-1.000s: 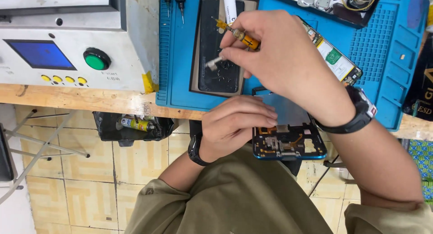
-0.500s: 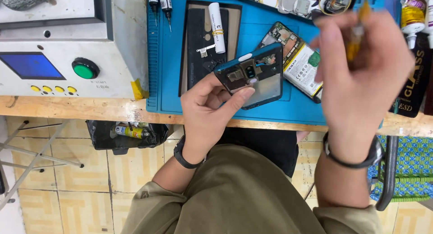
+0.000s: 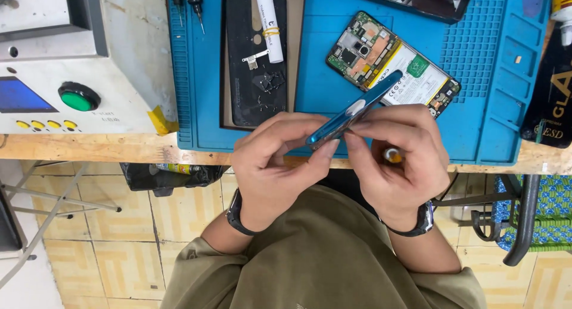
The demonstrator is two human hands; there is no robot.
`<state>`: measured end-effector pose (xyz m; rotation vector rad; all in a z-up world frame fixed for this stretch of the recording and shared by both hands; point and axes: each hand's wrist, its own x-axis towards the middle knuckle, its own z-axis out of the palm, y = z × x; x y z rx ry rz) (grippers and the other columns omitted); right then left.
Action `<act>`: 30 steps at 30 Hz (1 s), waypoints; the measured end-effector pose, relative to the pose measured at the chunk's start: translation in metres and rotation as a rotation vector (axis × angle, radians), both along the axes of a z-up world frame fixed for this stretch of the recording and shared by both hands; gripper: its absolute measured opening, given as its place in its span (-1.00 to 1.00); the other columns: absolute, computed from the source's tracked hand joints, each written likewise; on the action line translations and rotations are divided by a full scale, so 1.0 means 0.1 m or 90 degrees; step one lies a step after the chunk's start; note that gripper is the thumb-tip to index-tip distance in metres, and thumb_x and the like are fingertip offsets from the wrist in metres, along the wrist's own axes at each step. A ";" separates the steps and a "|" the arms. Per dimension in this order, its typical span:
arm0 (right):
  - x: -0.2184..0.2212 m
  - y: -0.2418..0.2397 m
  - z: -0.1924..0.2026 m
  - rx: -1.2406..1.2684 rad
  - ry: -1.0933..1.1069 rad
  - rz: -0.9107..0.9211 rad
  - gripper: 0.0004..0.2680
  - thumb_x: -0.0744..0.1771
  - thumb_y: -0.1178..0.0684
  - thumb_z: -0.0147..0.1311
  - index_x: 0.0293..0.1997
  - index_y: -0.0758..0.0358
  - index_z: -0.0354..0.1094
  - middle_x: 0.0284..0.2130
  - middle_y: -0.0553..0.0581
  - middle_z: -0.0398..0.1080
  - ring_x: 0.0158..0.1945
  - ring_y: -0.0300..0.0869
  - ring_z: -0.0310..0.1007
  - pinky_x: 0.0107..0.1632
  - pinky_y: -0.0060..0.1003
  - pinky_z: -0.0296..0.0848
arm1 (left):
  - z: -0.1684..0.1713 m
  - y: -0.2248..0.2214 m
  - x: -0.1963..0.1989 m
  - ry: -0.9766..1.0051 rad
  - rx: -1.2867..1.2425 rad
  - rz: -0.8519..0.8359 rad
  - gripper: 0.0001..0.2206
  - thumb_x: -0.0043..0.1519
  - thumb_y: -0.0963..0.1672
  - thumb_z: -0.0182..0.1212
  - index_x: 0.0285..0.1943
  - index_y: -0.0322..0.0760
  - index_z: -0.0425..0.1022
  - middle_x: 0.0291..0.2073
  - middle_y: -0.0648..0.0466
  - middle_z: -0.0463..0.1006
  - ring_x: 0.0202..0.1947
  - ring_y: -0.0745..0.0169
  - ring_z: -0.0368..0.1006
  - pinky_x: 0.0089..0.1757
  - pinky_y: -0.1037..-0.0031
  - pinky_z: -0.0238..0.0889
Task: Disassembling a smartphone to access and repair internal components using prying tools.
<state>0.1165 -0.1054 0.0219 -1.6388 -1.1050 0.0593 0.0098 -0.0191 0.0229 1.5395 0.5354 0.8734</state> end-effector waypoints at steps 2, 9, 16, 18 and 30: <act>0.01 -0.03 -0.03 -0.002 -0.021 0.009 -0.91 0.27 0.32 0.15 -0.29 0.40 0.29 -0.34 0.32 0.35 -0.31 -0.07 0.38 -0.28 -0.31 0.31 | 0.01 0.01 0.00 0.007 0.051 0.012 -0.86 0.09 -0.27 0.25 -0.21 -0.41 0.42 -0.29 -0.13 0.53 -0.26 0.10 0.53 -0.20 0.48 0.52; 0.06 -0.09 -0.21 0.050 -0.109 0.057 -0.89 0.25 0.25 0.20 -0.27 0.34 0.33 -0.33 0.26 0.36 -0.31 -0.06 0.42 -0.22 -0.29 0.38 | 0.08 -0.02 0.02 0.039 0.143 0.050 -0.91 0.11 -0.25 0.21 -0.25 -0.42 0.44 -0.32 -0.13 0.55 -0.31 0.11 0.55 -0.25 0.48 0.49; 0.05 -0.06 -0.16 0.028 -0.067 0.075 -0.90 0.26 0.26 0.17 -0.26 0.33 0.32 -0.31 0.24 0.36 -0.28 -0.07 0.42 -0.17 -0.31 0.41 | 0.08 -0.02 0.03 0.057 0.156 0.077 -0.92 0.10 -0.25 0.22 -0.29 -0.44 0.42 -0.36 -0.12 0.55 -0.36 0.13 0.54 -0.26 0.50 0.44; 0.04 -0.04 -0.14 0.020 -0.058 0.067 -0.91 0.26 0.27 0.17 -0.27 0.34 0.32 -0.32 0.23 0.36 -0.29 -0.08 0.41 -0.21 -0.32 0.37 | 0.08 -0.01 0.02 0.083 0.167 0.073 -0.90 0.10 -0.27 0.23 -0.26 -0.43 0.42 -0.35 -0.10 0.54 -0.36 0.14 0.52 -0.27 0.51 0.42; 0.00 -0.05 -0.13 0.022 -0.045 0.027 -0.91 0.26 0.26 0.16 -0.28 0.37 0.31 -0.34 0.29 0.37 -0.30 -0.07 0.40 -0.20 -0.31 0.35 | 0.11 -0.06 0.01 0.086 0.166 0.071 -0.90 0.13 -0.27 0.21 -0.21 -0.42 0.44 -0.30 -0.08 0.55 -0.28 0.15 0.54 -0.18 0.52 0.44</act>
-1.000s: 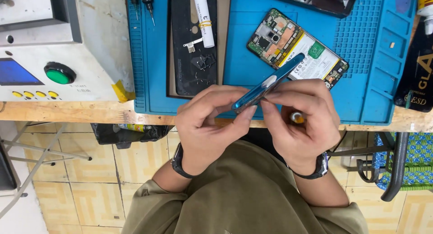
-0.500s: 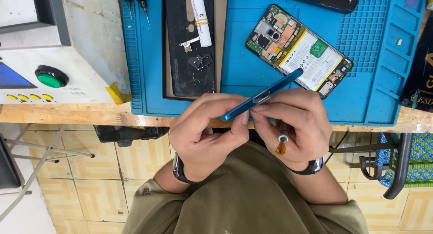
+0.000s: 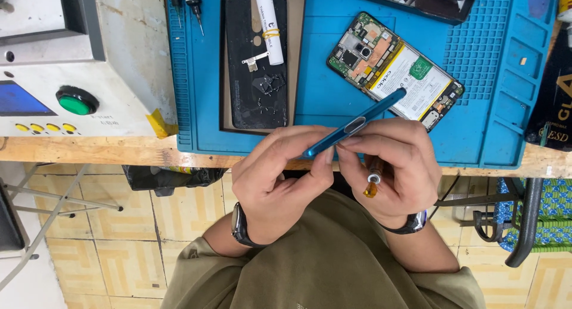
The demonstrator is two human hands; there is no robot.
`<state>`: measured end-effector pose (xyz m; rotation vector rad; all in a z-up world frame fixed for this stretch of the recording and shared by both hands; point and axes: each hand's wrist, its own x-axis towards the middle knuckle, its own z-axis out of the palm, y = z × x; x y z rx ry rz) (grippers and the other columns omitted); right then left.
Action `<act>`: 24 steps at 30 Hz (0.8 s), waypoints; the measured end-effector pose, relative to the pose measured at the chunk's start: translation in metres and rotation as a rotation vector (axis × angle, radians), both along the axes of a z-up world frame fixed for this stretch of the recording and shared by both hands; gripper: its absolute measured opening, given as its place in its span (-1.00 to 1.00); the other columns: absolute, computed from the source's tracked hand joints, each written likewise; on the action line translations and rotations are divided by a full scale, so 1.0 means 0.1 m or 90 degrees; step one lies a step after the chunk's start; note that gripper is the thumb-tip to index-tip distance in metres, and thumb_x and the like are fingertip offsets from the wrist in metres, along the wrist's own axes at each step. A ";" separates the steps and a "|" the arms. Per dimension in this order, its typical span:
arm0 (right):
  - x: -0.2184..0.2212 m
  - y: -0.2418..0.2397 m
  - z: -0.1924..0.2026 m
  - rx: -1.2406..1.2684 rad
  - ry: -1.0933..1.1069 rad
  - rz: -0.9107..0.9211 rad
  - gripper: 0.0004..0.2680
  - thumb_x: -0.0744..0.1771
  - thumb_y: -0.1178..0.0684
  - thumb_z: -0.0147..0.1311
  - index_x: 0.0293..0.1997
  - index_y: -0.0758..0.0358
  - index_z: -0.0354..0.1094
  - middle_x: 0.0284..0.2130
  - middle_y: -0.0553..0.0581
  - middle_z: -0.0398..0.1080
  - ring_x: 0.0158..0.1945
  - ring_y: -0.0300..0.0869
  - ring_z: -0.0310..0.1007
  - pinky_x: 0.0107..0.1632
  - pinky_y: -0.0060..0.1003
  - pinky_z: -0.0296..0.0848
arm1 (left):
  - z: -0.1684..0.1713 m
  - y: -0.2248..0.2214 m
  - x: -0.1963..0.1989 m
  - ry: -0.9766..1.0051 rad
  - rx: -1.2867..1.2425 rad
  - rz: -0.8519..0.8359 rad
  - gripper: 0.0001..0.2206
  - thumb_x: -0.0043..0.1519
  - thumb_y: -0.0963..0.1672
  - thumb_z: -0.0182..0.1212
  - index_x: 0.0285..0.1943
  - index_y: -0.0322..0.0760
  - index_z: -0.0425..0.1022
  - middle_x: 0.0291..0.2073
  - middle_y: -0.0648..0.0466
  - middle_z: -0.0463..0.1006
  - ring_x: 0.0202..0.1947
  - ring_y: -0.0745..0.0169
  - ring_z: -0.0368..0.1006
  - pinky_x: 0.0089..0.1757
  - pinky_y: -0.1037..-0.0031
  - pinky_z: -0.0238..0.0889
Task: Disassembling a smartphone to access and repair internal components using prying tools.
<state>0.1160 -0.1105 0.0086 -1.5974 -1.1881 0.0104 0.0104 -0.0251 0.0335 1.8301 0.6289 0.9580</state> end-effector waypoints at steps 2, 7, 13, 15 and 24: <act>0.00 -0.01 0.00 -0.003 -0.012 0.007 -0.91 0.26 0.25 0.16 -0.28 0.38 0.31 -0.34 0.28 0.36 -0.30 -0.07 0.39 -0.20 -0.31 0.36 | -0.01 -0.01 0.00 -0.010 0.002 0.006 -0.90 0.12 -0.27 0.22 -0.21 -0.42 0.44 -0.29 -0.08 0.55 -0.28 0.14 0.55 -0.19 0.52 0.46; -0.01 0.02 -0.01 0.027 -0.062 0.022 -0.91 0.26 0.26 0.15 -0.26 0.42 0.32 -0.33 0.31 0.37 -0.30 -0.03 0.43 -0.19 -0.27 0.42 | 0.00 0.00 -0.03 -0.017 0.005 0.005 -0.89 0.13 -0.29 0.22 -0.19 -0.43 0.45 -0.27 -0.09 0.55 -0.27 0.14 0.56 -0.17 0.52 0.47; -0.05 0.00 0.00 0.013 -0.093 -0.015 -0.90 0.27 0.21 0.14 -0.29 0.42 0.32 -0.36 0.31 0.35 -0.33 -0.02 0.40 -0.22 -0.26 0.38 | 0.05 0.02 -0.05 -0.026 -0.014 -0.037 -0.90 0.18 -0.25 0.16 -0.16 -0.43 0.44 -0.24 -0.08 0.55 -0.24 0.13 0.55 -0.14 0.50 0.45; -0.05 -0.02 0.01 -0.010 -0.080 -0.009 -0.90 0.27 0.22 0.14 -0.25 0.41 0.30 -0.32 0.30 0.34 -0.29 -0.03 0.40 -0.18 -0.27 0.38 | 0.05 0.02 -0.05 -0.044 -0.018 -0.033 -0.90 0.17 -0.25 0.17 -0.18 -0.45 0.44 -0.25 -0.11 0.55 -0.25 0.11 0.56 -0.15 0.48 0.47; -0.08 0.04 0.06 -0.015 -0.079 -0.014 -0.91 0.27 0.28 0.16 -0.27 0.42 0.29 -0.34 0.29 0.34 -0.30 -0.06 0.39 -0.18 -0.28 0.38 | -0.01 -0.02 -0.07 -0.016 -0.053 0.012 -0.86 0.12 -0.26 0.26 -0.18 -0.37 0.46 -0.27 -0.06 0.56 -0.27 0.21 0.54 -0.19 0.57 0.44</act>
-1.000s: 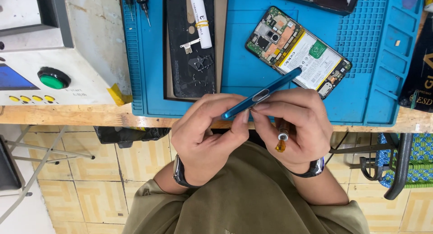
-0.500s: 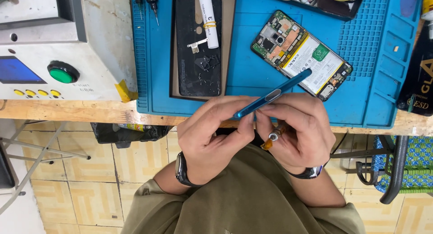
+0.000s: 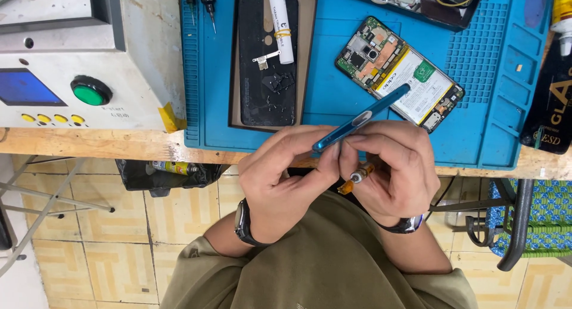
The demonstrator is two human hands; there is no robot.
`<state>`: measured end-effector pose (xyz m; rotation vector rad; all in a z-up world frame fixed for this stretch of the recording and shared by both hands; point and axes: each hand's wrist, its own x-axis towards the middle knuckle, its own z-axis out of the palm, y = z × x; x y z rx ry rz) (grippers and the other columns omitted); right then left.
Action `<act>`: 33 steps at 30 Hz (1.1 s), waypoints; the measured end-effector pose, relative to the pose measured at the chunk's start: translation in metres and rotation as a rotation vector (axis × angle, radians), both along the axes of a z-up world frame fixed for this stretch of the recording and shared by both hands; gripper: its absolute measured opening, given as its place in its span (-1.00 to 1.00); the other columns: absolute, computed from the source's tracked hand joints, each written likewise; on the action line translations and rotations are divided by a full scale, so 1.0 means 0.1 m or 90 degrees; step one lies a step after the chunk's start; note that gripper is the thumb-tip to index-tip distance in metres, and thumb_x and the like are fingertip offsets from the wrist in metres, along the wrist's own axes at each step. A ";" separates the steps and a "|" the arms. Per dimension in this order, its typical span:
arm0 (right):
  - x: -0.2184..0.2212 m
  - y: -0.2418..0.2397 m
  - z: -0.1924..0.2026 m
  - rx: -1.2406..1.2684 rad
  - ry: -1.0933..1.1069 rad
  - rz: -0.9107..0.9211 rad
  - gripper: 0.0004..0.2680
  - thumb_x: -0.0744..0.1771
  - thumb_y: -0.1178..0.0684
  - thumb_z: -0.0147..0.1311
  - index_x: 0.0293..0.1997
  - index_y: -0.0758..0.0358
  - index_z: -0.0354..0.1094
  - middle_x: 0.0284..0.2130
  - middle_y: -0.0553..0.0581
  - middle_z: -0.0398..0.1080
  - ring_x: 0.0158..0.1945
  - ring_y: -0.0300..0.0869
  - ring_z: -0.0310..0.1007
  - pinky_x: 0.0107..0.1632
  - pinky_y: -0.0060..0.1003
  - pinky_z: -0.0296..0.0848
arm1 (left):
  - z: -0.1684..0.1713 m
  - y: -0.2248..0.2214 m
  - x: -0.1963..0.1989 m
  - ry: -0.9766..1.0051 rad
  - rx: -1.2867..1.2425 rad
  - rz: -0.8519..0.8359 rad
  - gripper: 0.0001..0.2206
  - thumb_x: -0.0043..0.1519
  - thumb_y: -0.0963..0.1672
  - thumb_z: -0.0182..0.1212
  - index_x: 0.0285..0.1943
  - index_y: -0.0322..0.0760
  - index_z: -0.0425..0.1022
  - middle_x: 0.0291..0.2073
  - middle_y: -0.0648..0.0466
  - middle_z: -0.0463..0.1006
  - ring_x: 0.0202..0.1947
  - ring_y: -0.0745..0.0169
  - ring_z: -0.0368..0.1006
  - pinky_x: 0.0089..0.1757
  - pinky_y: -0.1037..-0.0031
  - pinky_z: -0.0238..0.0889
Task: Disassembling a smartphone to access and repair internal components using prying tools.
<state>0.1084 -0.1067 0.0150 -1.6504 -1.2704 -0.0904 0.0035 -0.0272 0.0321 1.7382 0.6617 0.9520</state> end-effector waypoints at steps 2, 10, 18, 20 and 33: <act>0.00 0.00 -0.01 -0.002 0.000 0.000 -0.91 0.28 0.27 0.14 -0.27 0.40 0.29 -0.34 0.28 0.34 -0.29 -0.06 0.40 -0.17 -0.29 0.38 | -0.03 -0.02 0.01 -0.009 0.001 0.015 -0.86 0.11 -0.26 0.26 -0.18 -0.37 0.46 -0.28 -0.06 0.56 -0.27 0.22 0.53 -0.23 0.59 0.47; -0.07 0.19 0.12 0.097 0.058 -0.027 -0.87 0.24 0.45 0.01 -0.38 0.41 0.17 -0.42 0.39 0.37 -0.35 -0.03 0.46 -0.24 -0.30 0.37 | -0.16 0.08 -0.13 -0.015 -0.025 0.135 -0.88 0.06 -0.24 0.29 -0.28 -0.33 0.44 -0.50 0.03 0.47 -0.59 0.42 0.31 -0.55 0.71 0.17; 0.00 0.39 0.19 -0.069 0.337 0.080 -0.91 0.27 0.43 0.01 -0.32 0.48 0.17 -0.44 0.33 0.37 -0.27 -0.01 0.50 -0.28 -0.37 0.49 | -0.07 0.42 -0.68 -0.180 0.013 0.460 -0.77 0.12 -0.08 0.29 -0.18 -0.31 0.44 -0.33 0.02 0.51 -0.55 0.38 0.31 -0.60 0.61 0.21; 0.00 0.49 0.18 -0.113 0.294 0.089 -0.91 0.28 0.38 0.06 -0.30 0.43 0.21 -0.39 0.24 0.39 -0.25 -0.10 0.49 -0.22 -0.40 0.49 | -0.08 0.44 -0.75 -0.173 0.009 0.499 -0.74 0.10 -0.07 0.30 -0.25 -0.31 0.36 -0.40 0.02 0.47 -0.59 0.37 0.28 -0.60 0.59 0.18; 0.06 0.62 0.14 -0.228 0.144 0.129 -0.91 0.31 0.20 0.14 -0.21 0.31 0.29 -0.27 0.07 0.47 -0.11 -0.22 0.48 -0.05 -0.35 0.44 | -0.16 0.45 -0.76 -0.188 -0.032 0.430 -0.87 0.12 -0.17 0.26 -0.23 -0.30 0.43 -0.35 0.09 0.51 -0.35 0.44 0.39 -0.32 0.63 0.30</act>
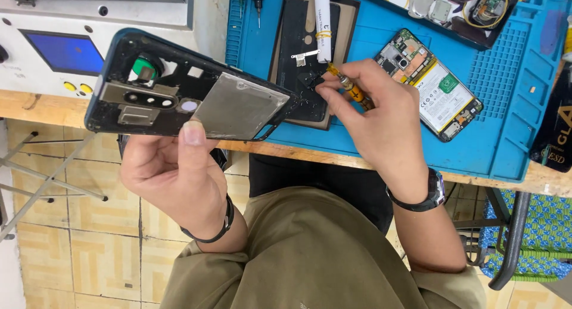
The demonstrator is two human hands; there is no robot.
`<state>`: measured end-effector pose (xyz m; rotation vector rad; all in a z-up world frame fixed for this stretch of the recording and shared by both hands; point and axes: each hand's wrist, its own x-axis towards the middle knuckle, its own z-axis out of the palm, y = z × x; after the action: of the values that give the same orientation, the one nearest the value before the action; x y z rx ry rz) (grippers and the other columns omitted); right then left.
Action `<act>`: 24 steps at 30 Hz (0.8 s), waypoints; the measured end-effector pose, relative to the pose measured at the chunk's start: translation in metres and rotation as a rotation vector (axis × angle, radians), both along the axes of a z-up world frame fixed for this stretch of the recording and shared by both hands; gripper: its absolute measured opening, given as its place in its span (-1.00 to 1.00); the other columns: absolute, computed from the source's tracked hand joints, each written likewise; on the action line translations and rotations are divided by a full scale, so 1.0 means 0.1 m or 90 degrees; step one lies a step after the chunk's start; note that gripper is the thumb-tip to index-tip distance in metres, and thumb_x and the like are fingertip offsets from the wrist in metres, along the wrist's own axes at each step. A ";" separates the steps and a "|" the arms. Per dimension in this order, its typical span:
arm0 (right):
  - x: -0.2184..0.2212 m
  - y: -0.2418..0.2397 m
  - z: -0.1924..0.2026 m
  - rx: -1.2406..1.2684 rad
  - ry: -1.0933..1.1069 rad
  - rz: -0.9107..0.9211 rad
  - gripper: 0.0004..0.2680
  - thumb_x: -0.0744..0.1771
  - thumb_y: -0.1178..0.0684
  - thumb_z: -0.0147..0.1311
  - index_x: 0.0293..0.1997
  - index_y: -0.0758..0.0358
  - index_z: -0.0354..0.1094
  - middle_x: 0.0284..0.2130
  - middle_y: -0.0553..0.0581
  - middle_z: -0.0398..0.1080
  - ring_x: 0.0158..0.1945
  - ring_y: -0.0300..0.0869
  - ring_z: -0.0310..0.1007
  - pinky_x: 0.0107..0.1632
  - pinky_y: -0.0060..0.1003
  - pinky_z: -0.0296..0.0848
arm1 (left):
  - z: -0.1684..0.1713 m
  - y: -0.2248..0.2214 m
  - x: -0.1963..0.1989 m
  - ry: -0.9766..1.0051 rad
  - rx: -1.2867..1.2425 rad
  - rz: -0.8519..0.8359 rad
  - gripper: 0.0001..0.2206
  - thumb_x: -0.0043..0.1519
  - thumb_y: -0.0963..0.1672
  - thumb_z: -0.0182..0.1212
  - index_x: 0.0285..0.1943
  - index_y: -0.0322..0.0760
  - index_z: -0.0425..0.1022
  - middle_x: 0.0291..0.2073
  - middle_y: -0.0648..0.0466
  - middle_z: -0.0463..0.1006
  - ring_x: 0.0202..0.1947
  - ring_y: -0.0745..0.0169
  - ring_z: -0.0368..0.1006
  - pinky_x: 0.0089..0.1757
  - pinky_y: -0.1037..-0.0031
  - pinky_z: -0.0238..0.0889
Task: Disassembling a smartphone to access and repair internal components using prying tools.
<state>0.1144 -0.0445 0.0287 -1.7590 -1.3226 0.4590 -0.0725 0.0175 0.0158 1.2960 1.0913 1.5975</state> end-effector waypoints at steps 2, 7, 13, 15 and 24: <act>0.01 -0.01 0.04 -0.002 0.023 0.004 -0.92 0.31 0.22 0.14 -0.22 0.32 0.31 -0.28 0.08 0.45 -0.14 -0.24 0.45 -0.05 -0.36 0.43 | 0.00 -0.01 0.04 -0.014 0.000 -0.009 -0.87 0.12 -0.18 0.26 -0.23 -0.31 0.43 -0.34 0.08 0.51 -0.32 0.41 0.41 -0.24 0.62 0.34; 0.04 -0.15 0.10 0.095 0.205 -0.056 -0.82 0.31 0.33 0.09 -0.11 0.36 0.12 -0.20 0.27 0.37 -0.14 -0.13 0.44 -0.11 -0.36 0.56 | 0.08 -0.09 0.13 -0.069 -0.004 -0.087 -0.87 0.12 -0.19 0.29 -0.21 -0.29 0.47 -0.29 0.11 0.54 -0.27 0.43 0.47 -0.18 0.64 0.40; 0.02 -0.45 0.29 0.178 0.278 -0.049 -0.80 0.33 0.01 -0.06 -0.09 0.33 0.13 -0.16 0.33 0.32 -0.10 -0.02 0.40 -0.01 -0.23 0.53 | 0.06 -0.33 0.41 -0.100 -0.120 -0.407 -0.83 0.08 -0.30 0.26 -0.18 -0.40 0.44 -0.25 0.01 0.53 -0.20 0.32 0.47 -0.12 0.55 0.44; -0.07 -0.52 0.29 0.205 0.029 -0.161 -0.78 0.32 0.09 -0.01 0.00 0.40 0.17 0.00 0.41 0.30 -0.05 -0.03 0.46 -0.49 -0.58 0.03 | 0.06 -0.41 0.51 -0.089 -0.188 -0.447 -0.87 0.09 -0.30 0.23 -0.24 -0.38 0.42 -0.32 0.06 0.50 -0.25 0.38 0.43 -0.28 0.65 0.43; -0.22 -0.72 -0.17 0.266 -0.350 -0.109 -0.80 0.32 0.05 0.06 -0.05 0.36 0.36 -0.07 0.33 0.32 0.00 0.20 0.40 0.08 -0.06 0.44 | 0.02 -0.44 0.78 -0.104 -0.255 -0.505 -0.94 0.17 -0.25 0.16 -0.23 -0.37 0.42 -0.38 0.08 0.53 -0.31 0.44 0.46 -0.26 0.68 0.37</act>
<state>0.0923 -0.1160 0.0117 -1.6695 -1.4831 -0.4054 0.0050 -0.0266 0.0182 1.0980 0.6203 0.8198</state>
